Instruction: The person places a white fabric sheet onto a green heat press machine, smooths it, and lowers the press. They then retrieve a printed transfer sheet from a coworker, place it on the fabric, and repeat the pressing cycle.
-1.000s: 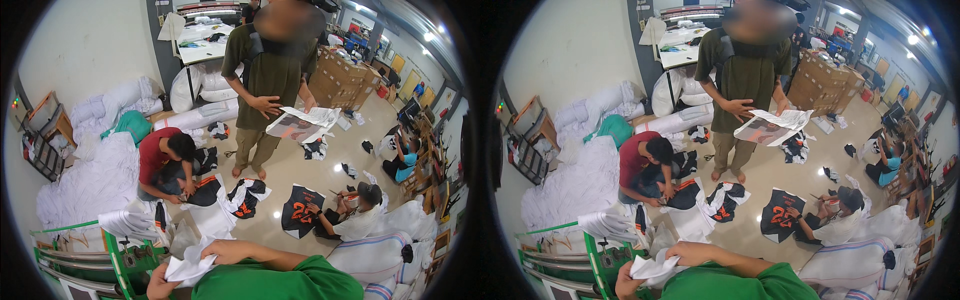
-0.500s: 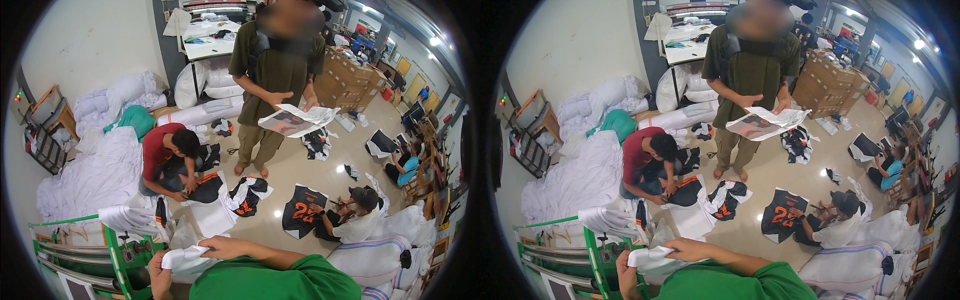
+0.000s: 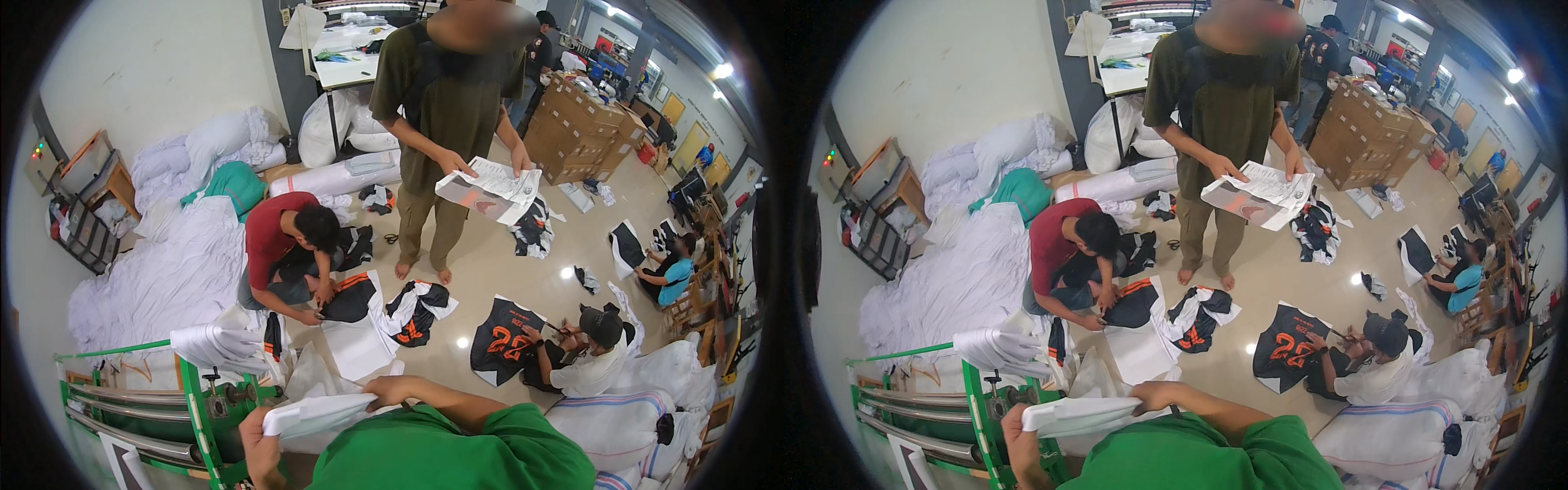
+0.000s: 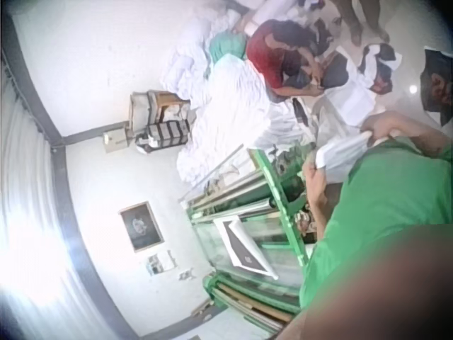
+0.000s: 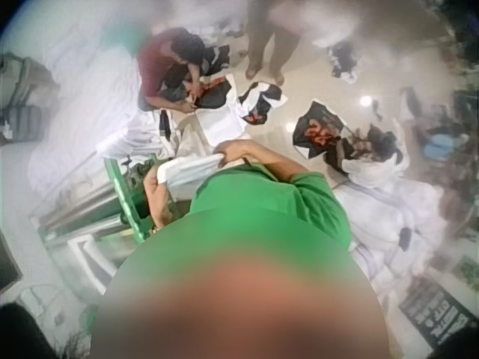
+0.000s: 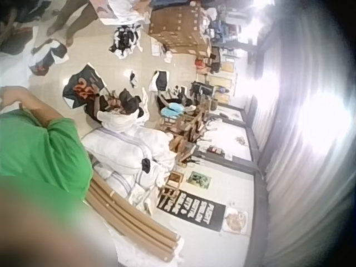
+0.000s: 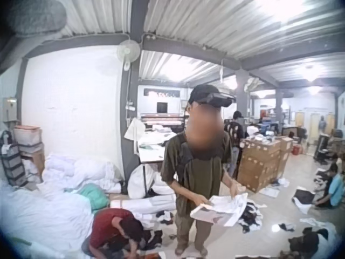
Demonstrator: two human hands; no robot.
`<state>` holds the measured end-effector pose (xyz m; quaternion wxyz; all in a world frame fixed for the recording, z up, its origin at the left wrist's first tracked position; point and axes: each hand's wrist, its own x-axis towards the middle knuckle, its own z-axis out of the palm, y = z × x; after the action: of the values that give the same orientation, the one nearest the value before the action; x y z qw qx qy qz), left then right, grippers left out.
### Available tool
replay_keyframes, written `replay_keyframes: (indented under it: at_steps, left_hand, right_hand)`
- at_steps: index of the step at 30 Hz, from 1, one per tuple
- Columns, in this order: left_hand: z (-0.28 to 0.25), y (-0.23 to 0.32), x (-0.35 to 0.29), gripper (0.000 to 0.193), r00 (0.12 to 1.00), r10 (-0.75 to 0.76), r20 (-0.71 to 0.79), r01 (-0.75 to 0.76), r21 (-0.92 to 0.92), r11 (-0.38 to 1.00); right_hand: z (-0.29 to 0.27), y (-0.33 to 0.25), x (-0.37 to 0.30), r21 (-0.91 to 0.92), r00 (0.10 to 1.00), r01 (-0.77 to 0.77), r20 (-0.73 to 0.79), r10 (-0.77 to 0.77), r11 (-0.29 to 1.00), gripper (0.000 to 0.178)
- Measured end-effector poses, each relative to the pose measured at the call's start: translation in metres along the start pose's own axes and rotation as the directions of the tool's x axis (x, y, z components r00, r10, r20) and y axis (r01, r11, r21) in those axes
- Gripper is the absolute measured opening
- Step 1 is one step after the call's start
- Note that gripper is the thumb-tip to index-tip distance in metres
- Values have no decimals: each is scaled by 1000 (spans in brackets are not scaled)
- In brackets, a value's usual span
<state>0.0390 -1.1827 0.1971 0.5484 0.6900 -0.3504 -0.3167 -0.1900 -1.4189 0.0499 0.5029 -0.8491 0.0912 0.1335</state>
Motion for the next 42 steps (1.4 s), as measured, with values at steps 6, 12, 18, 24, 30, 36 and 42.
replay_keyframes:
  at_steps: [6, 12, 18, 24, 30, 36, 42]
  left_hand:
    - [-79, -14, -1, 30, 920, 383, -78, -362, -542, 758]
    - [-92, -3, 1, 15, 929, -110, -353, 27, -232, 972]
    - [-97, -22, 9, 12, 990, -25, -139, 59, 247, 967]
    - [-123, -43, 15, 22, 989, -3, -145, 54, 350, 935]
    - [-157, -1, 0, 25, 866, 39, -499, -91, -80, 993]
    - [-165, 85, -10, 27, 884, 182, -430, -319, -271, 908]
    - [-212, 163, -32, 27, 789, 343, -510, -354, 78, 932]
  right_hand:
    - [-26, -9, -33, 73, 985, -170, 38, 168, 983, 34]
    - [-70, -36, -31, -59, 957, -111, -275, 91, 992, 25]
    - [-79, -95, -48, -150, 928, 99, -342, -146, 984, 21]
    - [-103, -84, -5, -34, 962, -52, -272, 40, 998, 27]
    - [-174, -97, -7, -407, 777, 93, -541, -322, 909, 29]
    - [-231, -162, 10, -321, 711, 103, -638, -296, 941, 12]
    - [-278, -240, 17, -455, 581, 327, -595, -556, 829, 13]
